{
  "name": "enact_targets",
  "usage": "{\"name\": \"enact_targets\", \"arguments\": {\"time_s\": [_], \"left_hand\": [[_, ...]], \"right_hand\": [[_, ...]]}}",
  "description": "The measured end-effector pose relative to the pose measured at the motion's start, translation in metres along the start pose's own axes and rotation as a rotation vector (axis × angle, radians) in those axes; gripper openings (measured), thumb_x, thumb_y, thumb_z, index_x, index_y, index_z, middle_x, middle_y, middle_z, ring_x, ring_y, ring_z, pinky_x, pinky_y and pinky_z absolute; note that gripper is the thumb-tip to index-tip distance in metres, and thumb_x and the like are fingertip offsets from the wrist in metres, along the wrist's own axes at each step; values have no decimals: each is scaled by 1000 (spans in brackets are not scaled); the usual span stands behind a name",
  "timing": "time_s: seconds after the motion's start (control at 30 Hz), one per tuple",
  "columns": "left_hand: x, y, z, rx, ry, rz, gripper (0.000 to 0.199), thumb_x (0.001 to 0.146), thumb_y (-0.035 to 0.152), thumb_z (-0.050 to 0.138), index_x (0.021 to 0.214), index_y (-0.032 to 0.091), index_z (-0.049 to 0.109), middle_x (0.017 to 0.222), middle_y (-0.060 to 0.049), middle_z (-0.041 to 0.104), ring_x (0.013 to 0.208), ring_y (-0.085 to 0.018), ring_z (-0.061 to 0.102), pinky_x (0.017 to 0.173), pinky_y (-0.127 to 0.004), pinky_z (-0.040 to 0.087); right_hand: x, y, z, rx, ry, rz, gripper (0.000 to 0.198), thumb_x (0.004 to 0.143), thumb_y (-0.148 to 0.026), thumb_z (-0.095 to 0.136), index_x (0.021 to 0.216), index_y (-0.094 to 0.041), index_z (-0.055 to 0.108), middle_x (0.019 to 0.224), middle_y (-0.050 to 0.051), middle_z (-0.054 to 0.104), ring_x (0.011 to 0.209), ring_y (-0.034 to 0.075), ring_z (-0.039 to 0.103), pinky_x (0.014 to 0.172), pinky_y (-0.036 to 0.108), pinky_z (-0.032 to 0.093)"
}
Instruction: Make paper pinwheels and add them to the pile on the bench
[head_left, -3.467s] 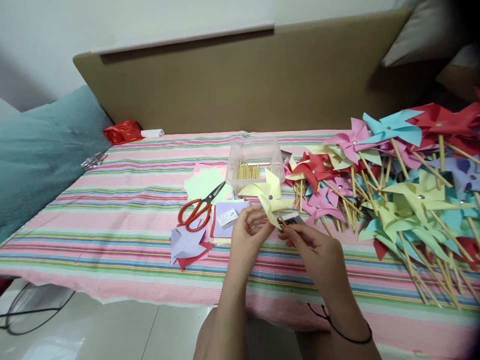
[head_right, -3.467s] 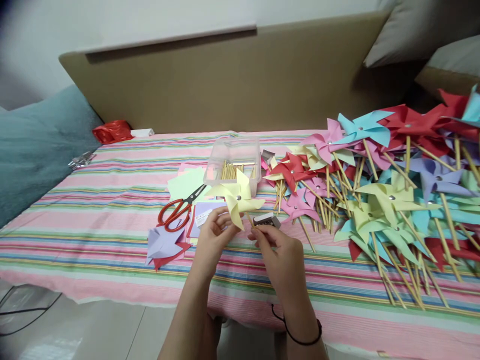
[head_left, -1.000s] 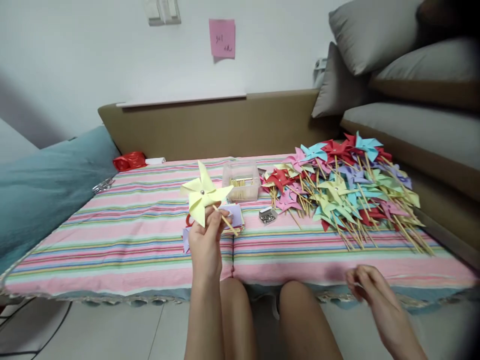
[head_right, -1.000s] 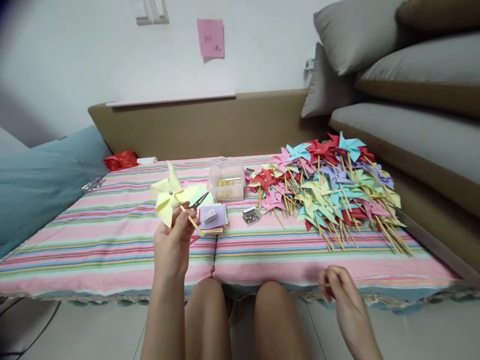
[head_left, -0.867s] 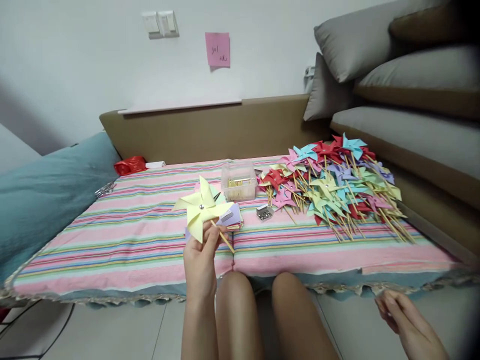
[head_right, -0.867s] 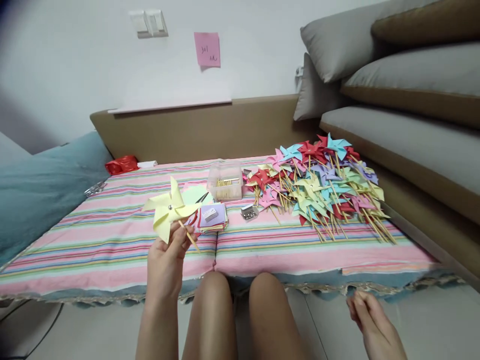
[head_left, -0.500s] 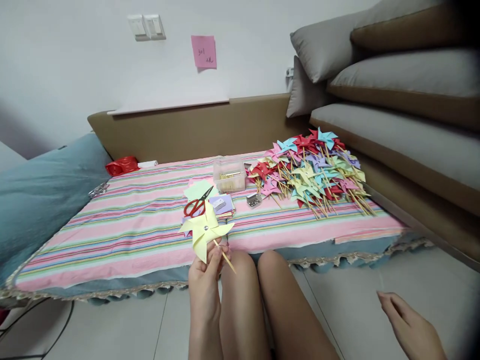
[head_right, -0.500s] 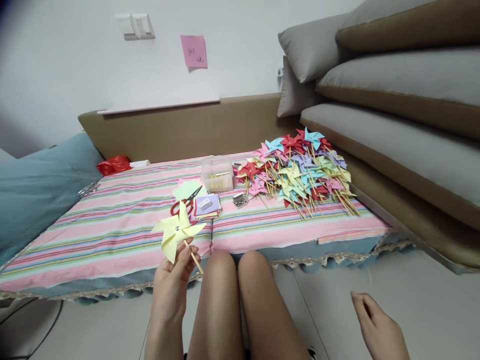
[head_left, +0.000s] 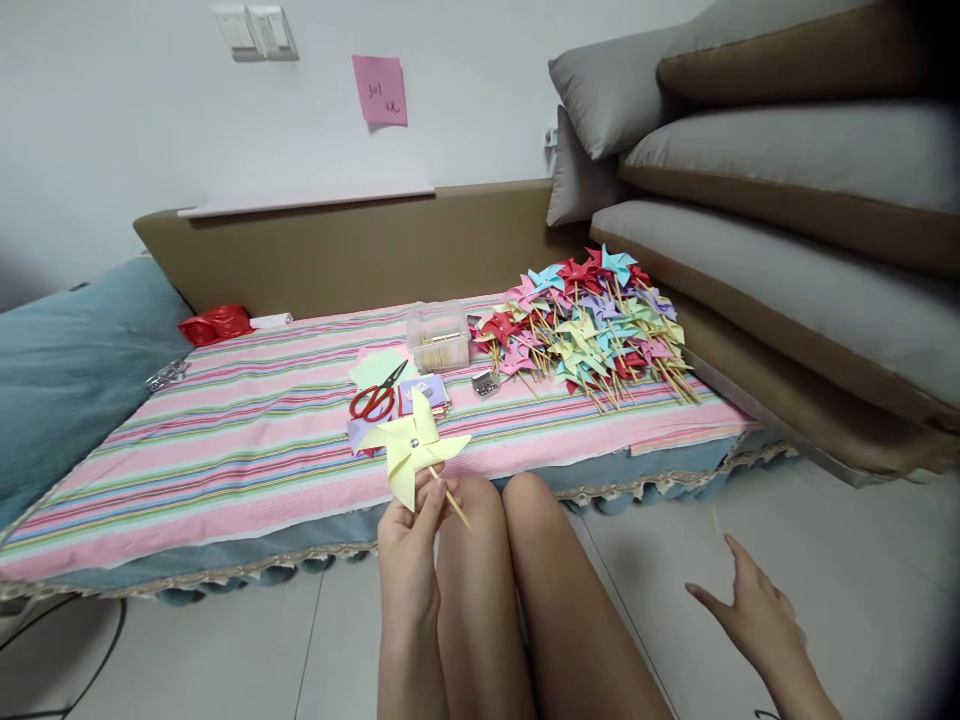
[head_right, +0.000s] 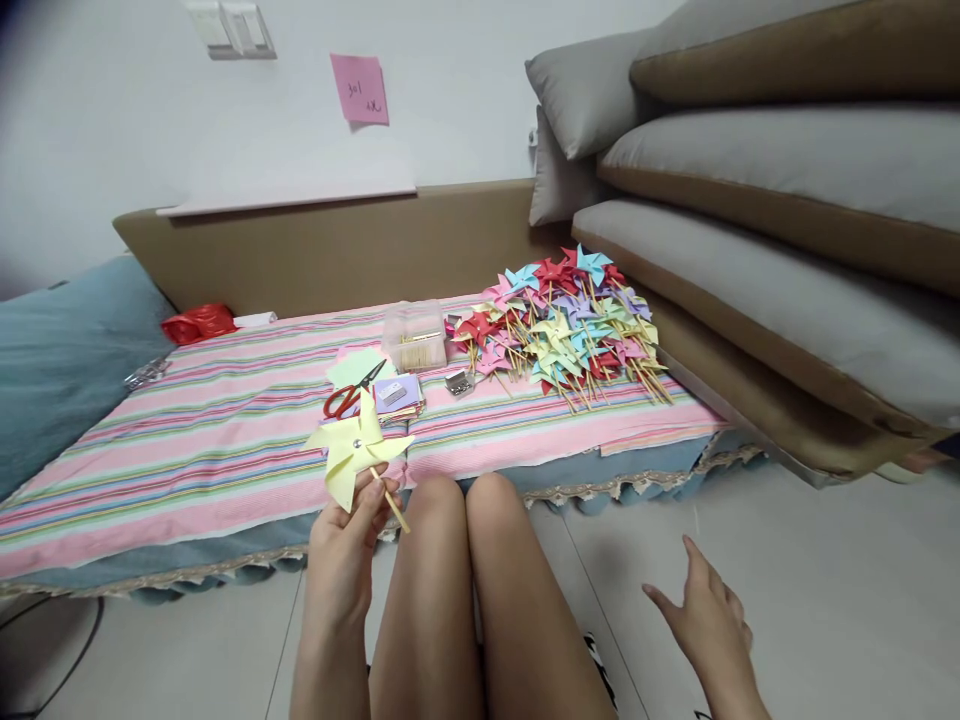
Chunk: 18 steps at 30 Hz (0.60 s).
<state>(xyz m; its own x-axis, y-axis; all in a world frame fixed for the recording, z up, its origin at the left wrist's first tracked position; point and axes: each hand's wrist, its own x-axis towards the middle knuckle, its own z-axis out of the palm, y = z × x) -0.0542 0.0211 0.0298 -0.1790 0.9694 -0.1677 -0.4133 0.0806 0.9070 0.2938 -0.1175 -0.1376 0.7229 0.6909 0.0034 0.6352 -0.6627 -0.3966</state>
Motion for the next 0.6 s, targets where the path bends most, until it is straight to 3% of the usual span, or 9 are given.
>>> {"name": "enact_targets", "arguments": {"time_s": [0.1, 0.17, 0.3, 0.33, 0.4, 0.47, 0.53, 0.6], "left_hand": [[-5, -1, 5, -7, -32, -5, 38, 63, 32, 82, 93, 12, 69, 77, -4, 71, 63, -11, 63, 67, -25, 53], [-9, -1, 10, -22, -71, -19, 35, 64, 31, 81, 91, 12, 69, 77, -4, 72, 63, -11, 64, 67, -25, 53], [-15, -2, 18, -65, -92, -48, 36, 64, 30, 80, 92, 12, 69, 74, -4, 72, 61, -11, 64, 64, -24, 52], [-16, -2, 19, -76, -92, -51, 35, 64, 30, 80, 92, 12, 69, 74, -4, 72, 60, -11, 64, 63, -24, 52], [-17, -2, 20, -97, -96, -54, 34, 65, 30, 80, 92, 12, 69, 73, -4, 71, 60, -11, 63, 63, -24, 52], [-17, -1, 19, -106, -108, -65, 33, 65, 30, 80, 91, 12, 69, 74, -3, 71, 60, -11, 63, 64, -24, 52], [-17, -1, 17, -106, -125, -72, 32, 67, 30, 79, 91, 13, 69, 75, -3, 70, 62, -11, 63, 64, -24, 52], [-16, -1, 15, -105, -143, -74, 30, 68, 30, 78, 91, 13, 68, 75, -2, 69, 63, -11, 63, 65, -24, 51]], "right_hand": [[1, -9, -14, 54, -49, 12, 68, 77, -63, 42, 125, -15, 50, 91, 13, 74, 75, 34, 66, 69, 45, 47], [1, -26, -25, 101, -35, -67, 61, 80, -57, 41, 124, -16, 53, 85, 11, 75, 72, 33, 67, 67, 43, 48], [-9, -83, -41, 212, 128, -378, 61, 83, -49, 43, 132, -14, 48, 128, 18, 61, 106, 33, 62, 81, 43, 48], [-13, -98, -44, 265, 130, -402, 56, 83, -51, 45, 127, -16, 53, 120, 15, 66, 104, 32, 63, 83, 42, 48], [-19, -125, -47, 317, 107, -418, 47, 84, -52, 47, 115, -19, 60, 83, 8, 74, 84, 28, 68, 87, 43, 46], [-21, -137, -47, 280, 137, -430, 42, 86, -49, 44, 106, -18, 65, 62, 4, 70, 65, 25, 66, 94, 47, 41], [-17, -133, -43, 208, 196, -407, 42, 87, -44, 40, 103, -16, 68, 57, 4, 68, 58, 24, 63, 97, 49, 39], [-10, -114, -38, 133, 243, -333, 45, 86, -41, 38, 106, -14, 68, 62, 8, 70, 64, 27, 65, 94, 51, 42]]}}
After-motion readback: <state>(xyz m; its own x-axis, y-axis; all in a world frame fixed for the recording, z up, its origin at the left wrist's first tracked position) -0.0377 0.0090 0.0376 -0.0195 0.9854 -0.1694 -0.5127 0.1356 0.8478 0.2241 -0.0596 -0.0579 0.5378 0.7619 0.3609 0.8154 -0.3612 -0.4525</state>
